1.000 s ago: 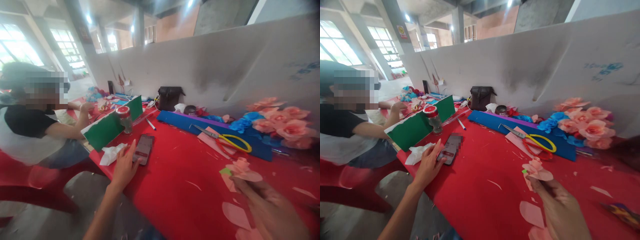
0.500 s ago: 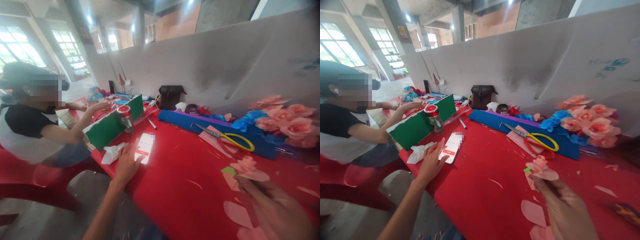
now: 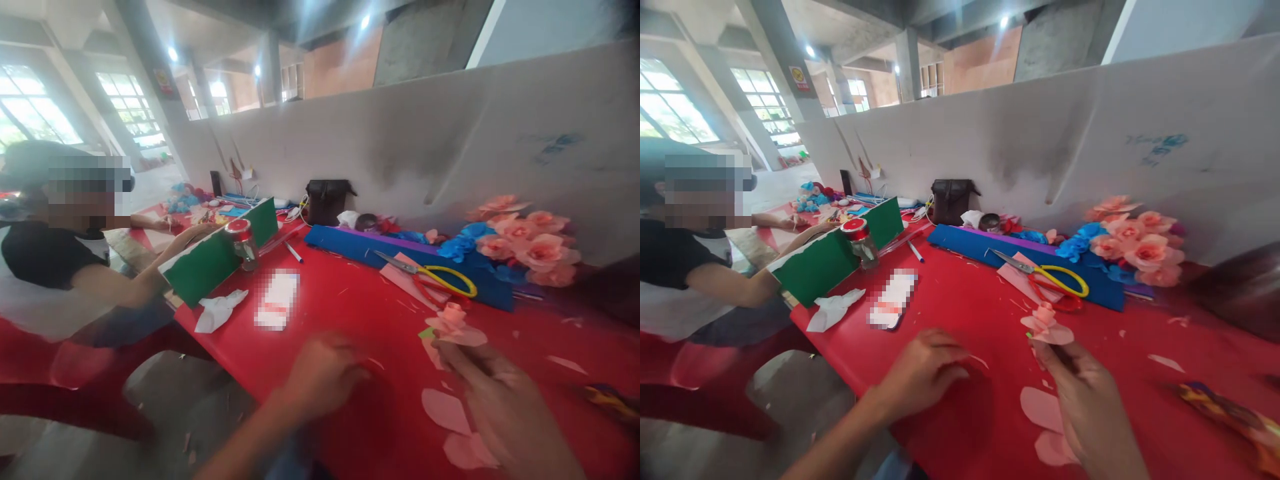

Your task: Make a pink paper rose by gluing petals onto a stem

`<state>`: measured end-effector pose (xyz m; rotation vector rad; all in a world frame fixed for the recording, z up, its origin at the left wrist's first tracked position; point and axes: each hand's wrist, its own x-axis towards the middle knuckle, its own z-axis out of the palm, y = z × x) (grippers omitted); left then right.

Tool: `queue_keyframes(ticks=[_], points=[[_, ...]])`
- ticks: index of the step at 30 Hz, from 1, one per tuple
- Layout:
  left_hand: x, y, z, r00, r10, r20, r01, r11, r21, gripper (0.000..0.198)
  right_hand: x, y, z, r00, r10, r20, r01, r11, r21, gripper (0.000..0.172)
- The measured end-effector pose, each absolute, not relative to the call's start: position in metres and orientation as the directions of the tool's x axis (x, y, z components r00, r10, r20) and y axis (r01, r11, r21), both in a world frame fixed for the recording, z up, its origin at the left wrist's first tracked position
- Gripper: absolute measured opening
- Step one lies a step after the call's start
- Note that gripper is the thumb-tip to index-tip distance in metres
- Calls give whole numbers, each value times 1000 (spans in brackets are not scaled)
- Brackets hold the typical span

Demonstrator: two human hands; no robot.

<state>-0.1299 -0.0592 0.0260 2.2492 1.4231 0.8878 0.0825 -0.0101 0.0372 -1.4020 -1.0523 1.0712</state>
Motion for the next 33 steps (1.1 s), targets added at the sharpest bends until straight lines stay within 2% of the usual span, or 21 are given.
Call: queue_keyframes(ticks=[4,7,10,13,19,25,33], points=[[-84,-40,44,348,921,176,552,-353,756,28,86,-10,27,173,974,-145,-76,-134,-988,31],[-61,-23,49,310,934,178,337,-283,898,39,89,-12,26,116,988,-99,-173,-78,-982,27],[-43,-10,48,349,937,34,57,-57,997,35,91,-13,30,52,998,-29,-180,-19,-983,25],[-28,-2,46,287,957,-31,-193,90,977,32,94,-14,36,103,994,30,-143,44,-989,21],[-12,6,35,207,978,-23,-412,108,905,26,101,-11,37,143,986,83,-156,105,-982,22],[-12,8,13,158,987,-38,-487,111,866,31,100,-10,33,137,989,57,-56,65,-996,26],[-25,13,6,116,993,20,-504,42,863,21,94,-4,19,67,997,25,-10,25,-1000,34]])
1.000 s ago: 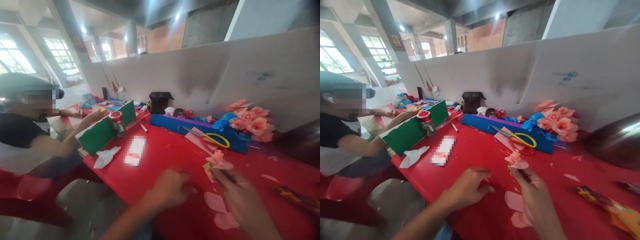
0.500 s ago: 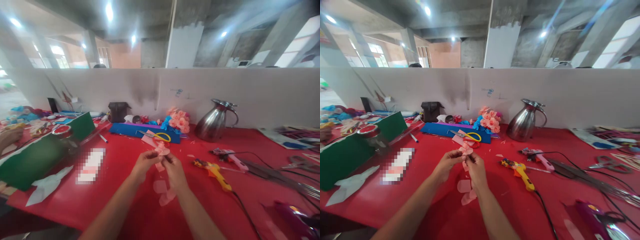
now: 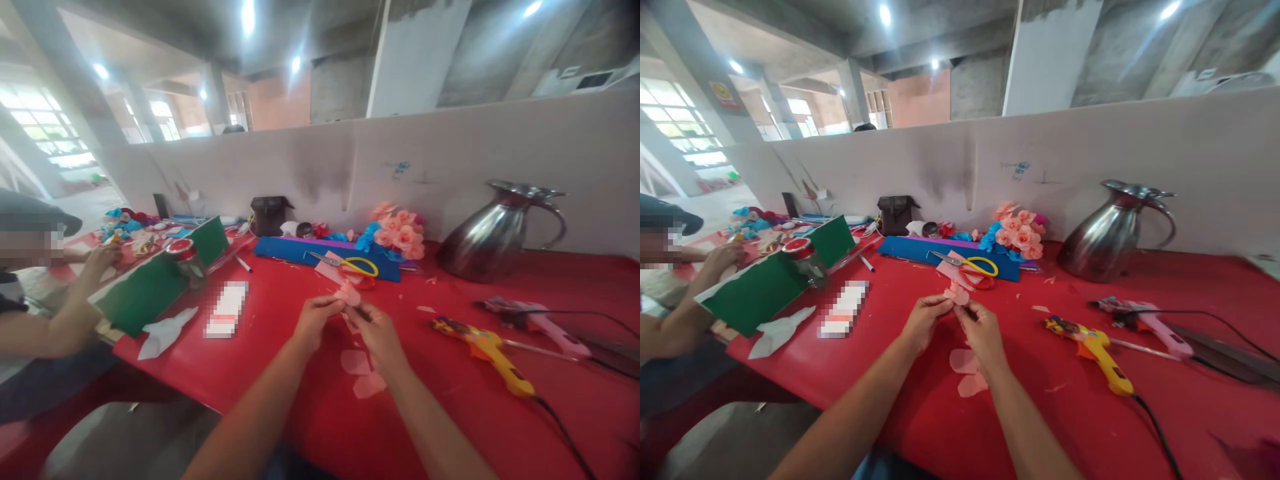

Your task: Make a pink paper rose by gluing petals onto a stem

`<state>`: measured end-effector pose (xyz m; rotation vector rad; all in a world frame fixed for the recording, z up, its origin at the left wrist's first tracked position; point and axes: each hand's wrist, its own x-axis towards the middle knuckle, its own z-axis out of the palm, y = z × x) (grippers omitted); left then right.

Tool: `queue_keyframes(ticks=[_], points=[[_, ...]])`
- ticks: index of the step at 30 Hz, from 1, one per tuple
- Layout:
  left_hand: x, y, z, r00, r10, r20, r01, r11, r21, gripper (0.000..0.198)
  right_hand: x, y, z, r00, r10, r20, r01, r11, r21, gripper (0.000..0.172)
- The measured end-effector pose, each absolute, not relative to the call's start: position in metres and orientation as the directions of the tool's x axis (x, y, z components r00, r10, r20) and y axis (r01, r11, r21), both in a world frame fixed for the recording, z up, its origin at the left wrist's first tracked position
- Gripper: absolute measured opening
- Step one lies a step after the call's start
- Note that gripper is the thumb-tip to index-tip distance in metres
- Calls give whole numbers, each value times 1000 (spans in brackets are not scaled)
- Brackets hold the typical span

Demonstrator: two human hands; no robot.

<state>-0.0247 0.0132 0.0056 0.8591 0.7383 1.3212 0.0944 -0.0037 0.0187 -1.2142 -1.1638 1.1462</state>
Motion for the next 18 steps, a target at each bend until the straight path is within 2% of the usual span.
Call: queue_keyframes(ticks=[10,15,18], points=[[-28,16,3,238,967,87,-529,54,847,23,96,-2,18,47,998,34,-68,37,-997,30],[-28,17,4,206,977,51,-576,78,814,22,96,0,17,10,997,73,7,73,-997,31],[-27,19,4,192,981,24,-624,103,775,24,95,-1,17,-14,989,145,127,146,-981,29]])
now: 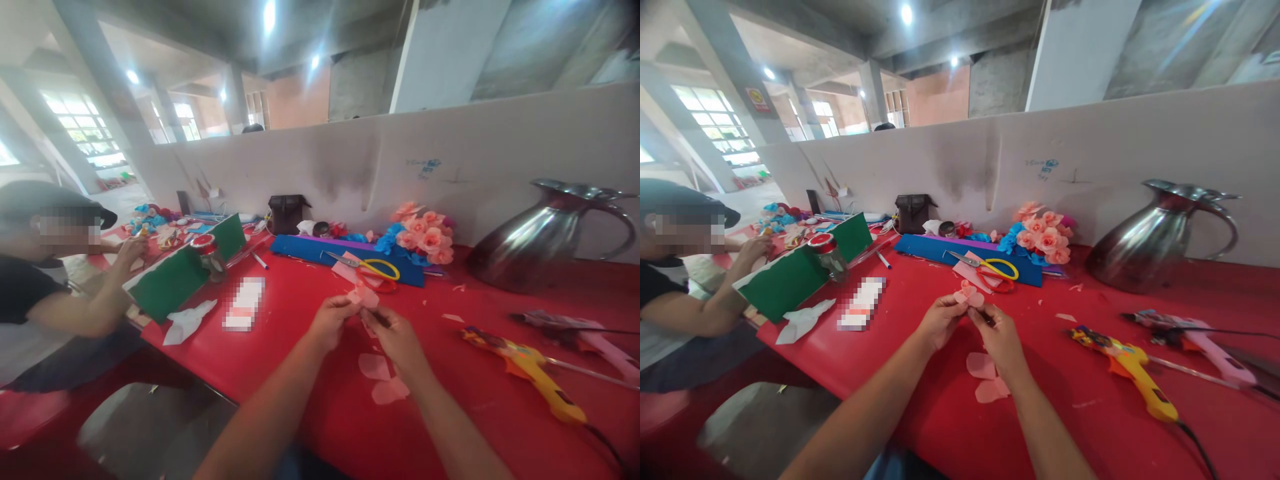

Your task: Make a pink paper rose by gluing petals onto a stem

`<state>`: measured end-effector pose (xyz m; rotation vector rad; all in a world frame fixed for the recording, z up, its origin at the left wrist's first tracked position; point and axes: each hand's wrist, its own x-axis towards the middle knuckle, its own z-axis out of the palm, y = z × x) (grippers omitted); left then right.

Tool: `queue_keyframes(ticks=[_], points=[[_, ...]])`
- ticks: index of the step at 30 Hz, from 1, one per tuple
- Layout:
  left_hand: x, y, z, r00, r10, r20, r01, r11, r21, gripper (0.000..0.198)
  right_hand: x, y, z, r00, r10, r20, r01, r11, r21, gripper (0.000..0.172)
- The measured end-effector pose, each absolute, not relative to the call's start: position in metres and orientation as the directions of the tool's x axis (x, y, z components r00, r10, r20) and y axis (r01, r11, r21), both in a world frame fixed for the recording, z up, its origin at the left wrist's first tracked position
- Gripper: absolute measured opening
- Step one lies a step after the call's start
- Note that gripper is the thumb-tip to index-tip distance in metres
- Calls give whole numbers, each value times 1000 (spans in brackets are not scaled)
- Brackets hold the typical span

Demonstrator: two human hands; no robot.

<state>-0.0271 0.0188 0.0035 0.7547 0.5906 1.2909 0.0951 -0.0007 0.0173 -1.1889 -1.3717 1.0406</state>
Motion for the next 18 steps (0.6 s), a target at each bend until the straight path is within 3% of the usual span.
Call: queue_keyframes(ticks=[8,18], points=[[-31,22,4,188,979,-74,-733,189,653,30,96,-1,11,-99,955,281,450,295,-843,28],[-30,22,4,183,977,-107,-738,209,641,33,95,0,8,-136,950,281,481,312,-820,27]])
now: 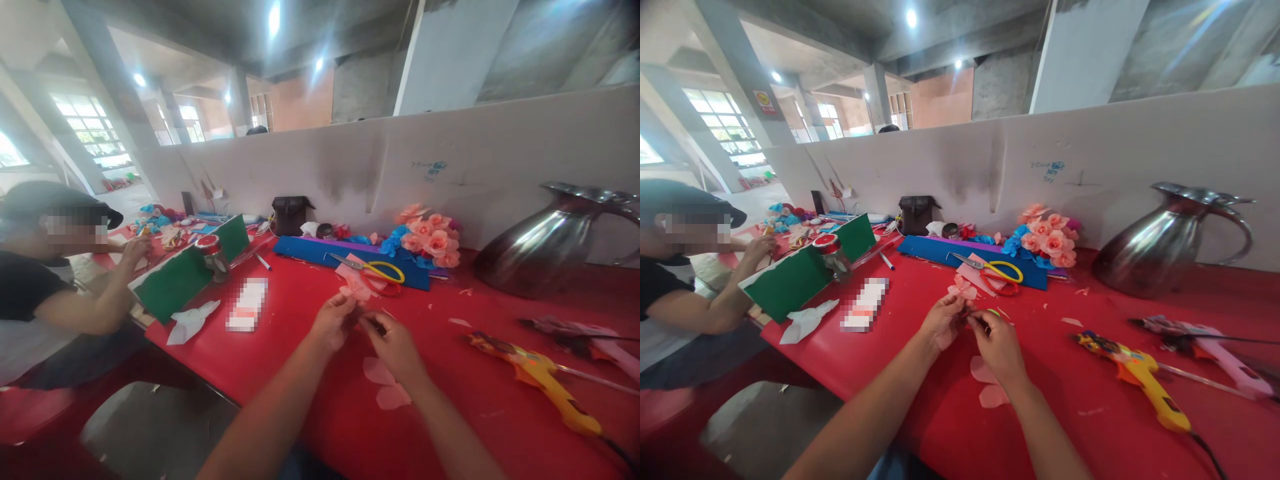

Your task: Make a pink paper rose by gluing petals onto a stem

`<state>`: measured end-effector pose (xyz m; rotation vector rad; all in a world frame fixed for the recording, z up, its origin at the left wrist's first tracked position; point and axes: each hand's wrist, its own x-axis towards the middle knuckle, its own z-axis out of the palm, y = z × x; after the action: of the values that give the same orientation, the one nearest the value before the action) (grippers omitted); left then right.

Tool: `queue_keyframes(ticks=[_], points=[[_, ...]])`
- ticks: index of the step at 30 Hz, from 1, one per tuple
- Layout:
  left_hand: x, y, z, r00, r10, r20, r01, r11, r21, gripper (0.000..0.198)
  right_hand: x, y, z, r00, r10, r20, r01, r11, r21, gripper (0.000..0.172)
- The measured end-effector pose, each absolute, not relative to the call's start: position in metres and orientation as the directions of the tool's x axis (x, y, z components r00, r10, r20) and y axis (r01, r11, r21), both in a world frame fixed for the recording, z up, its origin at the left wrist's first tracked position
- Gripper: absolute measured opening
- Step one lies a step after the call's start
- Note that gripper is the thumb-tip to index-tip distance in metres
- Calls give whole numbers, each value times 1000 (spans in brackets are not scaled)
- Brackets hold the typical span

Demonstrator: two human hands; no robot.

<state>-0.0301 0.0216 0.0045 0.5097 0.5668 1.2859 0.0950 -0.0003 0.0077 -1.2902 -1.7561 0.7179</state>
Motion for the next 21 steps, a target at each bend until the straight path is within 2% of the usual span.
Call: queue_keyframes(ticks=[4,7,9,11,15,17,21], points=[[-29,21,6,146,989,-38,-701,131,701,29,98,0,11,-120,956,268,471,293,-832,28],[-27,19,12,78,997,28,-616,26,788,25,103,-1,17,1,970,242,442,217,-870,32],[-27,16,16,50,996,79,-505,-43,862,22,106,-2,21,87,976,200,321,163,-933,41],[-27,14,18,67,991,114,-437,-74,896,21,109,-3,26,142,983,112,93,100,-991,48],[-27,11,17,125,983,138,-399,-78,914,22,112,-5,35,12,1000,-15,-263,-12,-965,50],[-26,9,16,156,978,136,-377,-69,924,21,112,-5,37,-14,1000,-28,-320,-31,-947,45],[-25,6,17,197,968,155,-366,-74,928,23,113,-5,34,107,993,-49,-306,-14,-952,35]])
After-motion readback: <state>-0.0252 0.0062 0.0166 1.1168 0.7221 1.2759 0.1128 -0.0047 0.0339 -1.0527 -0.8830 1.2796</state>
